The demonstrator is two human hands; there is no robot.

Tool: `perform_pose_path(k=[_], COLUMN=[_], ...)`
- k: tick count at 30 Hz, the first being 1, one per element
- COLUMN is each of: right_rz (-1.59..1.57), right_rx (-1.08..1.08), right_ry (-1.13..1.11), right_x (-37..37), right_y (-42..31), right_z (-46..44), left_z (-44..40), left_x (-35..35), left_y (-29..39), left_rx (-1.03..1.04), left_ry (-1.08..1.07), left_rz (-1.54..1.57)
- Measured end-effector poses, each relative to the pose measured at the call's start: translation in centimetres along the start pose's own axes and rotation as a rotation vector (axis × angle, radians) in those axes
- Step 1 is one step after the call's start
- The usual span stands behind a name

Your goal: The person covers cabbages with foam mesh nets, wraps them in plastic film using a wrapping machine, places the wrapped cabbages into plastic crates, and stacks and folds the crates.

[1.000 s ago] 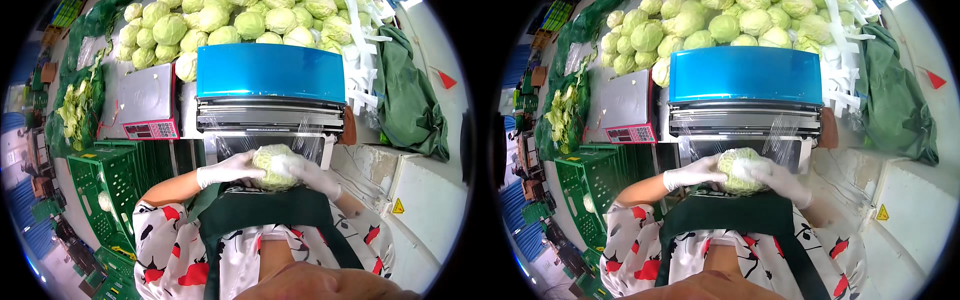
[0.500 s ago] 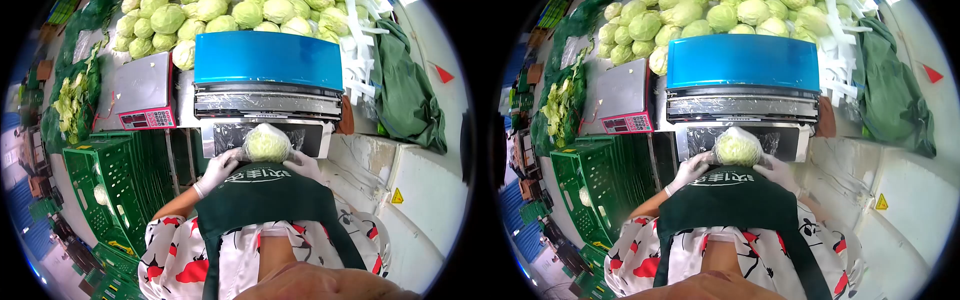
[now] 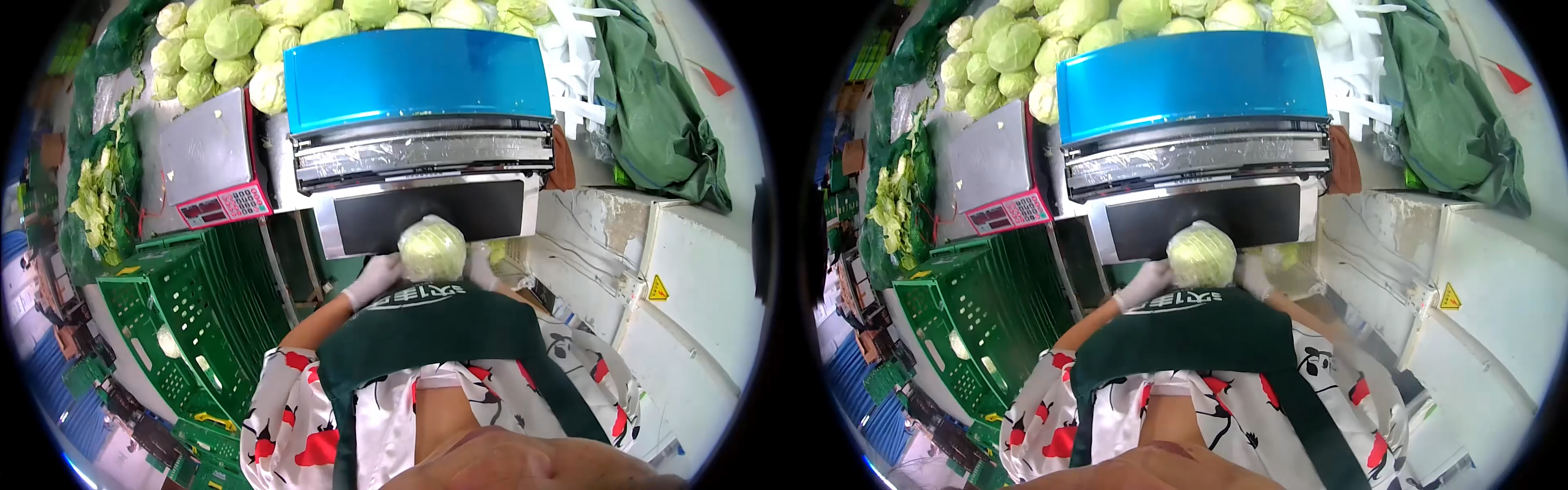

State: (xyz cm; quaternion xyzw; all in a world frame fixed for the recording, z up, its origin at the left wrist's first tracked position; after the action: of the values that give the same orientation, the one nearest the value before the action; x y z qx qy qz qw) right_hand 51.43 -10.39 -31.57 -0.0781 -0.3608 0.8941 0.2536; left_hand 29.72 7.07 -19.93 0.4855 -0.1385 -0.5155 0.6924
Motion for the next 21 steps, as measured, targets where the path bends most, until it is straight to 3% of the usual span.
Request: perform_pose_path(k=[1,3,4,6,7,8,9,10,12,14,15,16,17,18,19,21], right_rz=[-0.305,0.282,0.583,0.153,-0.052,-0.522,-0.502,-0.481,0.034,0.167,0.226,0.544,0.85,1.141,0.93,0.627], right_rx=[0.158,-0.345,-0.6,-0.346,-0.212,0.343,0.086,0.421,-0.205,-0.467,-0.597,-0.772,-0.93,-1.07,-1.058,-0.972], right_ry=[-0.074,-0.406,-0.555,-0.7,-0.749,-0.782,-1.11,-0.938,-1.031,-0.846,-0.746,-0.483,-0.194,0.123,0.142,0.167], right_x=[3.0,7.7,10.2,10.8,11.0,11.2,13.8,14.2,14.7,14.4,14.2,13.4,12.2,10.9,9.5,7.2], right_y=[-0.1,-6.4,-10.6,-15.9,-18.6,-18.3,-24.8,-24.8,-26.3,-28.2,-29.2,-30.3,-31.7,-33.3,-34.4,-37.8], right_z=[-0.8,-0.6,0.9,4.3,6.0,6.3,8.3,8.1,7.3,7.0,6.9,6.6,6.5,6.4,5.0,2.0], left_z=[-1.0,-1.4,-1.4,-0.2,-0.1,-0.8,-0.8,-2.1,-2.7,-3.2,-2.6,-2.7,-1.4,0.0,1.8,2.7], left_x=[0.8,0.4,-0.2,-4.0,-6.1,-7.6,-9.5,-10.6,-11.7,-10.9,-11.3,-10.0,-9.9,-9.3,-10.2,-11.3], left_y=[0.2,2.0,2.7,7.6,10.7,11.5,12.8,12.9,17.4,19.4,19.6,18.1,17.1,15.9,16.2,8.2], left_rx=[0.101,0.277,0.331,0.64,0.639,0.746,0.463,0.259,0.216,0.486,0.567,0.344,0.282,0.139,0.111,-0.079], left_ry=[0.021,0.114,0.008,0.208,0.235,0.546,0.54,0.541,0.554,0.447,0.312,-0.066,-0.273,-0.566,-0.577,-0.102], left_rz=[-0.151,-0.364,-0.584,-0.522,-0.54,-0.241,0.105,0.462,0.635,0.563,0.453,0.731,0.825,1.246,1.406,1.43])
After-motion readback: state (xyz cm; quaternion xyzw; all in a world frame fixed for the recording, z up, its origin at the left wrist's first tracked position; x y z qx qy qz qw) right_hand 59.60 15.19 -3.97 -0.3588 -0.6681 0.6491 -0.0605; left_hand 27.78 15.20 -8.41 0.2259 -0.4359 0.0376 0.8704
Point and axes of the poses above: each hand's wrist, its own z-axis away from the middle knuckle, its own x-axis out of the palm, y = z × x, the point moved 5 cm from there along -z, towards the middle knuckle, and after that the axes turned 5 degrees about y, right-handed, at the moved point
